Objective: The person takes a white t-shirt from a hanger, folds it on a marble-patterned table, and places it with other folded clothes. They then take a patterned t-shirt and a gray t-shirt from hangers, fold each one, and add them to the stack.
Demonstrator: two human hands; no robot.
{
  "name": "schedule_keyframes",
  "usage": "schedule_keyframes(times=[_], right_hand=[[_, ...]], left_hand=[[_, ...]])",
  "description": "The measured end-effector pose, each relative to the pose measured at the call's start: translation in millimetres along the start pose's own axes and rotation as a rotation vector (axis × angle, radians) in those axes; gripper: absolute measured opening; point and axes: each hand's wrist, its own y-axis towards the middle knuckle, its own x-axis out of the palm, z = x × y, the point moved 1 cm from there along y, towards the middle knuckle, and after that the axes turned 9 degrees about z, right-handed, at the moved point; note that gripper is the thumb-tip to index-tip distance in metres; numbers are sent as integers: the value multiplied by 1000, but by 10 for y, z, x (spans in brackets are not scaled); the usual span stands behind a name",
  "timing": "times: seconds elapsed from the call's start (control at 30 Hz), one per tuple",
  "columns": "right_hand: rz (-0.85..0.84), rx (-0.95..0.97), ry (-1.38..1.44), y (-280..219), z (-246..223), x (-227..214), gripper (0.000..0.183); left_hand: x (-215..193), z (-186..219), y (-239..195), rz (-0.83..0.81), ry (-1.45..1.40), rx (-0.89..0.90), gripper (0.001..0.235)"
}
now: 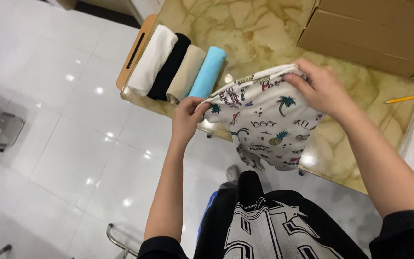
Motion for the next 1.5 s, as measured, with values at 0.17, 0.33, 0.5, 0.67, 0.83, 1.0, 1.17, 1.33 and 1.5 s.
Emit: schedule_keyframes(times=[0.17,0.33,0.5,0.67,0.83,1.0,1.17,1.33,1.5], right_hand=[[61,-84,-279,626,264,45,14],[188,-220,-570,1028,906,338,19],[138,-141,-673,1447,1593,726,31],[-44,22,-560,1827,1880,1211,29],[-48,9,-614,1935,2603,1716,39],[-194,143,-448,2042,2645,1933,39],[-81,44,-535,1940,2958,2259,32],[89,65,-539,1914,2054,2121,57],[-127,270,-141,1437,958,2158,53]], left_hand=[[157,359,613,-69,114,74,12],[371,243,1172,-99,160,39,11],[614,242,1540,-101,138,23,10],[1059,-500,1954,-131,289,220,25],[1454,-835,2203,-179,465,14,20],[1628,-767,2231,-193,598,36,55],[1720,-910,2198,-165,668,12,60],[1767,-750,2119,-104,664,20,65],[1798,-788,2011,-38,588,-53,54]])
